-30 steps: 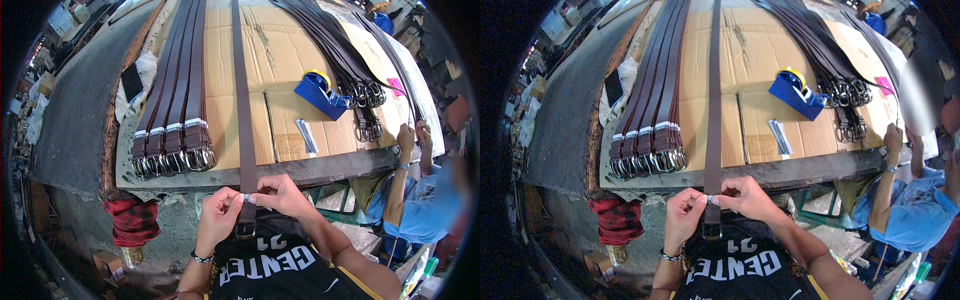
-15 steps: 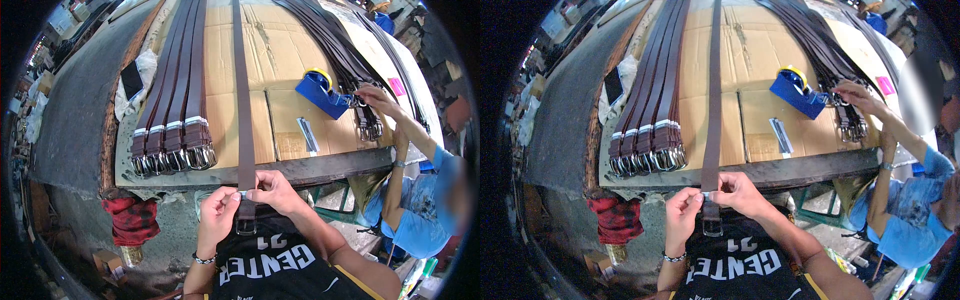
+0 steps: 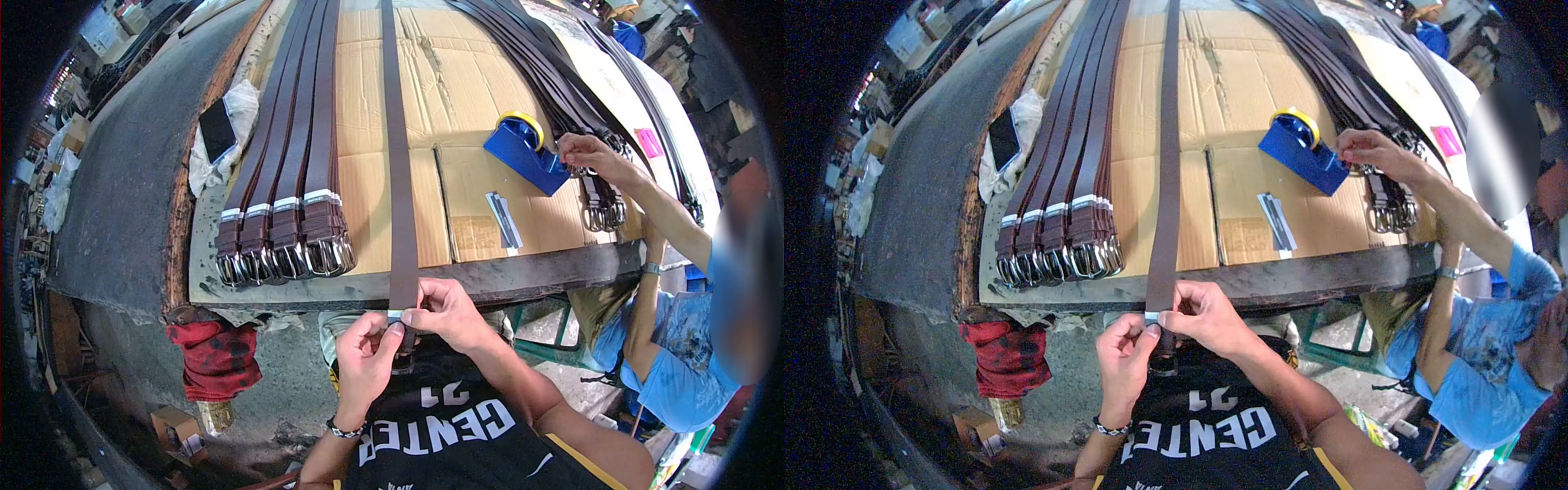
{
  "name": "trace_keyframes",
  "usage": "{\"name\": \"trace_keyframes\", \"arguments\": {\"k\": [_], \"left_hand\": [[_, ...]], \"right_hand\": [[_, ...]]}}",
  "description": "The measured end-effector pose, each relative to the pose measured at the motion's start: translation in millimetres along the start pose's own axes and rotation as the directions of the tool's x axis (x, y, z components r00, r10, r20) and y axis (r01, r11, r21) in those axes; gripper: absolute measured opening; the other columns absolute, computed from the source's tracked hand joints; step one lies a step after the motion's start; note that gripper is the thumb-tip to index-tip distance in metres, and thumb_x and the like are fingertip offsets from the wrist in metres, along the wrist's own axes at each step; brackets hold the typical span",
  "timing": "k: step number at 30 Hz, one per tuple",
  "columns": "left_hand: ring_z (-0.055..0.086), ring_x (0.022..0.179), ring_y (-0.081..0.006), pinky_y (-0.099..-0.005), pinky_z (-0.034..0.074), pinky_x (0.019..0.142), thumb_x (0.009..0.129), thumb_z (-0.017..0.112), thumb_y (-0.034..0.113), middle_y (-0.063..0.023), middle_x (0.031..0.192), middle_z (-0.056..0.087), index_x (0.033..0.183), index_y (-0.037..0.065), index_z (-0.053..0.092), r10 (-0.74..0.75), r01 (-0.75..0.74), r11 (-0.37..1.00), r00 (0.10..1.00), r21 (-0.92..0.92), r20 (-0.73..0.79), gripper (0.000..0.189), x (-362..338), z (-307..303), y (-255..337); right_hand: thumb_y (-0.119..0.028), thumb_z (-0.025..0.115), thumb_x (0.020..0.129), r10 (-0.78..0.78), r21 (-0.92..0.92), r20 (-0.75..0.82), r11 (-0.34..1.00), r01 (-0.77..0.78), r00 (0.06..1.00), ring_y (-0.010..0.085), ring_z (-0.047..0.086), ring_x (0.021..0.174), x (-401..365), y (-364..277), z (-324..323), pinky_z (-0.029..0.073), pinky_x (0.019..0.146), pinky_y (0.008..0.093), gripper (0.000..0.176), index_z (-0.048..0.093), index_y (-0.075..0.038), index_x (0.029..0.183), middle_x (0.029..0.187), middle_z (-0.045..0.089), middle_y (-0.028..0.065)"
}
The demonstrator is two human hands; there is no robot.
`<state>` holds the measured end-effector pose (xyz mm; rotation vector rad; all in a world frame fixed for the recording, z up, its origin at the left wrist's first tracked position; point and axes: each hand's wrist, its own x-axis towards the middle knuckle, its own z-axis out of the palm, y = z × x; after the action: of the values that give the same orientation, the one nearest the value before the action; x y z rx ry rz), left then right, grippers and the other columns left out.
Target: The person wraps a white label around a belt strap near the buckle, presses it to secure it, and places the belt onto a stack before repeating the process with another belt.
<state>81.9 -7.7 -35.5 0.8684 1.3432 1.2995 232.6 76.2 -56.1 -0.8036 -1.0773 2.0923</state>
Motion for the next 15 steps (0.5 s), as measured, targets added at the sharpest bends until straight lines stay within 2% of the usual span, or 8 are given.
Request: {"name": "trace_keyframes", "arguments": {"k": [4,6,12,15], "left_hand": [[0.04,0.067,0.0013,-0.0171,0.029,0.055,0.097,0.063,0.005,0.0082,0.076,0.053,0.094,-0.001,0.065,-0.038,0.039,0.999,0.996,0.008,-0.084,0.007,4.0,-3.4,-8.1],[0.038,0.065,0.0015,-0.0176,0.027,0.054,0.098,0.063,0.006,0.0091,0.074,0.051,0.094,-0.002,0.066,-0.008,0.01,0.999,0.999,0.037,-0.033,0.009,7.2,-5.4,1.7],[0.034,0.06,0.0014,-0.0189,0.026,0.051,0.097,0.065,0.008,0.0103,0.067,0.049,0.089,-0.002,0.068,0.031,-0.033,0.991,0.999,0.128,0.016,0.013,13.4,-8.9,11.2],[0.036,0.059,0.0012,-0.019,0.028,0.051,0.096,0.066,0.007,0.0089,0.066,0.052,0.087,-0.003,0.068,0.033,-0.035,0.987,0.999,0.158,0.014,0.014,13.6,-10.1,9.9]], "right_hand": [[-0.008,0.071,0.089,-0.002,0.0,-0.012,1.0,0.002,1.0,0.0057,0.059,0.068,0.0,1.1,-1.0,0.049,0.058,0.0219,0.018,0.056,-0.006,0.079,0.079,0.062,-0.0013],[-0.008,0.072,0.089,0.007,0.0,-0.014,1.0,-0.007,1.0,0.0057,0.058,0.068,-0.4,0.7,-2.1,0.047,0.057,0.0215,0.018,0.057,-0.006,0.079,0.08,0.063,-0.001],[-0.015,0.075,0.089,0.101,-0.255,0.005,0.962,-0.097,0.995,0.0051,0.052,0.055,-4.5,-18.6,-8.7,0.038,0.048,0.0218,0.023,0.06,-0.003,0.077,0.067,0.06,-0.0009],[-0.004,0.075,0.087,0.119,-0.257,-0.01,0.959,-0.117,0.993,0.0054,0.049,0.053,-5.8,-20.4,-7.7,0.035,0.046,0.0226,0.014,0.063,0.0,0.08,0.071,0.059,-0.0004]]}}
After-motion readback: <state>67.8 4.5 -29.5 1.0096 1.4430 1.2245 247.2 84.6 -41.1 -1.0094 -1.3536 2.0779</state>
